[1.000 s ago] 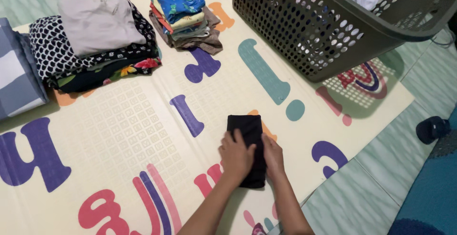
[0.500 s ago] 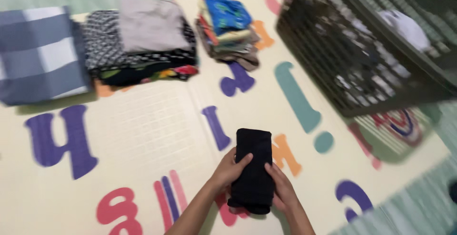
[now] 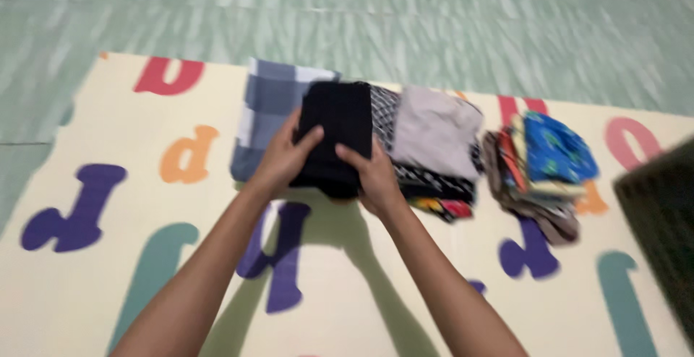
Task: The person folds several pieces of clothing one by one on a colorful floor mat. They pick up each item from a laundry basket, lay it flat, fold it neatly, and place it into a growing stack. Items include a patterned shirt, a yellow onesie, blue pants, a black top, and a white shirt.
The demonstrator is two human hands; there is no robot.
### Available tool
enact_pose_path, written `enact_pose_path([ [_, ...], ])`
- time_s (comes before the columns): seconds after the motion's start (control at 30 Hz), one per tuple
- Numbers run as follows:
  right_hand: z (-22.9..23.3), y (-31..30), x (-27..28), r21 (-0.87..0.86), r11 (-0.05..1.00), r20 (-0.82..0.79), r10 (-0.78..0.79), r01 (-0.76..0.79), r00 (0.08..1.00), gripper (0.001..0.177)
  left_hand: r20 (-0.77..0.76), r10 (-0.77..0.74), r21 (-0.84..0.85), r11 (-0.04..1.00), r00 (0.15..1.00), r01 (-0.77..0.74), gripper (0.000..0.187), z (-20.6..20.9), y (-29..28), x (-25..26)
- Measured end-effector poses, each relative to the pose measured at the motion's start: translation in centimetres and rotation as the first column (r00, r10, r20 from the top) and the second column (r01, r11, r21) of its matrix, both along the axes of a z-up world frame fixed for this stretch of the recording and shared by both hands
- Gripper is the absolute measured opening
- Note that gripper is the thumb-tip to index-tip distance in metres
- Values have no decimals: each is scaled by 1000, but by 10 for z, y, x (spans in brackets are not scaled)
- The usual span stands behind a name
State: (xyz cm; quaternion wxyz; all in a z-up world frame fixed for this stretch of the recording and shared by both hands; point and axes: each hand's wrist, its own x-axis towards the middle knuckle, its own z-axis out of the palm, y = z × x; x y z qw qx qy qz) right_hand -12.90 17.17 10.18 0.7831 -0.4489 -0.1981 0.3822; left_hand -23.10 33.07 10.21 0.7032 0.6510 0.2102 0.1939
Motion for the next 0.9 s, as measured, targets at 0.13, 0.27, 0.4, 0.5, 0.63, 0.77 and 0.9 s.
enact_pose_path([
  [0.13, -49, 102, 16, -133, 979, 79, -145, 154, 986, 73, 49, 179, 351, 918, 983, -185, 76, -47, 95, 26],
  [0.27, -147, 119, 2, -489, 869, 1, -82, 72, 997, 82, -188, 208, 536, 841, 960, -77, 78, -151, 120, 16],
  [0.4, -214, 113, 9, -370, 928, 194, 26, 49, 981, 74, -271, 208, 495, 867, 940, -50, 77, -194, 121, 15],
  [0.5, -222, 109, 16, -432, 902, 138, 53, 12, 989, 74, -497, 232, 534, 841, 837, 84, 82, -155, 120, 9],
  [0.63, -187, 80, 15, -408, 879, 359, -93, 246, 929, 78, -657, 395, 669, 697, 642, 257, 86, -60, 87, -9],
  [0.77, -115, -15, 28, -512, 803, 251, -202, 306, 947, 72, -328, 273, 725, 687, 904, 56, 71, 27, 17, 5],
  [0.9, -35, -171, 54, -406, 834, 106, -362, 373, 926, 73, -72, 16, 784, 619, 997, 47, 59, 86, -91, 62],
])
